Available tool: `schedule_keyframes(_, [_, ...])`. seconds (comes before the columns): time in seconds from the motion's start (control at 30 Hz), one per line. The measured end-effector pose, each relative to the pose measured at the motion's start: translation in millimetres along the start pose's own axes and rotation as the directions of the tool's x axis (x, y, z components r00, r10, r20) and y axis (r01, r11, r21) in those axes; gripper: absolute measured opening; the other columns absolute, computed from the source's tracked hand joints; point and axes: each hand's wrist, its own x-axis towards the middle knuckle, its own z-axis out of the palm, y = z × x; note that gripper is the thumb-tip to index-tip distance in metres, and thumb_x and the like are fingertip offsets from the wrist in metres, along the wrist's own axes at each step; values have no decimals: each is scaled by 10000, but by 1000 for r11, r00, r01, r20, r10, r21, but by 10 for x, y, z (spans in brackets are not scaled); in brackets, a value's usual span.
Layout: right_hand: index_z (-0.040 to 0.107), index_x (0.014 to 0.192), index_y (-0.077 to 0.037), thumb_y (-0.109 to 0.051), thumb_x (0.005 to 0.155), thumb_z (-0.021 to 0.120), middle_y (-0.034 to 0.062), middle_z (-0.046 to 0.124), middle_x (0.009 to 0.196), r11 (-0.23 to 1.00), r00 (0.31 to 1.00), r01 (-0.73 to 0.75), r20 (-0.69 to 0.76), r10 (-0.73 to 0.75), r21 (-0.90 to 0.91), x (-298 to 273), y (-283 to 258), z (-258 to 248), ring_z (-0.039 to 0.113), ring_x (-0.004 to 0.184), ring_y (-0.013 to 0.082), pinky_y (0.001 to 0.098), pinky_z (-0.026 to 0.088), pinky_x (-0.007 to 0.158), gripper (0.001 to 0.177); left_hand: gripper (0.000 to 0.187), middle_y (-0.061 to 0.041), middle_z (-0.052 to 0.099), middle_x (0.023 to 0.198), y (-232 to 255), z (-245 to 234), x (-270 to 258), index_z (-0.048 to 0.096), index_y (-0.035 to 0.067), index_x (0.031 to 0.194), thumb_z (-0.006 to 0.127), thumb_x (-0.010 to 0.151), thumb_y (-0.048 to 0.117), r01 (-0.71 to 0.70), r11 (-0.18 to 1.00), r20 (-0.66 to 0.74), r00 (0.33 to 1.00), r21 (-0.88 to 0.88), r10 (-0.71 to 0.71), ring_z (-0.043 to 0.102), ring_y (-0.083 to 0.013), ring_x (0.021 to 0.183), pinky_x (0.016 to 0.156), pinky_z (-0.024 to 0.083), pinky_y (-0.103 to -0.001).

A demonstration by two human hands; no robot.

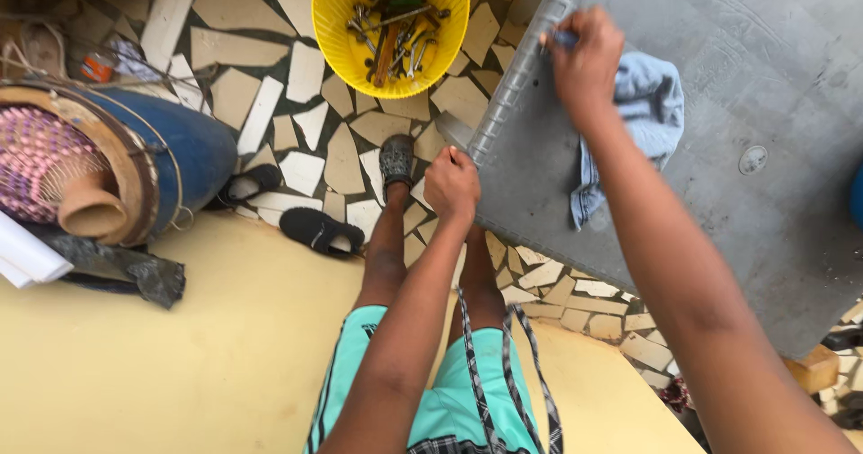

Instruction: The person scrubs a cloth on a grey plastic table, rinses and wrings it out in a blue bucket of water, and then wipes the table surface.

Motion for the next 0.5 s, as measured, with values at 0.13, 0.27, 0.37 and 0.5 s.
schedule_keyframes(0.13, [622,932,-1,23,811,817,148,656,925,995,991,-22,135,8,98,-543,-331,-43,684,867,344,435,543,751,231,332,-225,729,835,25,-18,12,717,63,857,493,956,287,-20,999,-6,1000,-33,19,694,-456,793,694,541,-559])
schedule_keyframes(0.27, [644,894,-6,-2,824,861,158,631,886,995,947,-51,320,19,91,-764,-585,-160,674,835,348,443,524,728,228,339,-236,723,850,-27,28,4,714,53,857,499,961,294,-49,998,-14,999,-32,49,694,-459,798,706,543,-562])
schedule_keyframes(0.37, [680,910,-2,42,723,810,182,642,909,997,984,-2,180,-11,73,-512,-455,-108,668,835,367,427,536,727,232,347,-238,722,851,-20,18,33,707,45,848,490,967,287,-66,997,-19,998,-40,65,692,-460,798,706,539,-565])
schedule_keyframes(0.5, [630,891,20,-67,865,899,182,641,878,996,994,-84,-69,85,17,76,-92,54,649,760,351,447,503,670,284,354,-234,724,835,7,-8,-7,701,38,841,482,970,286,-44,998,3,999,-44,44,692,-457,795,714,535,-559])
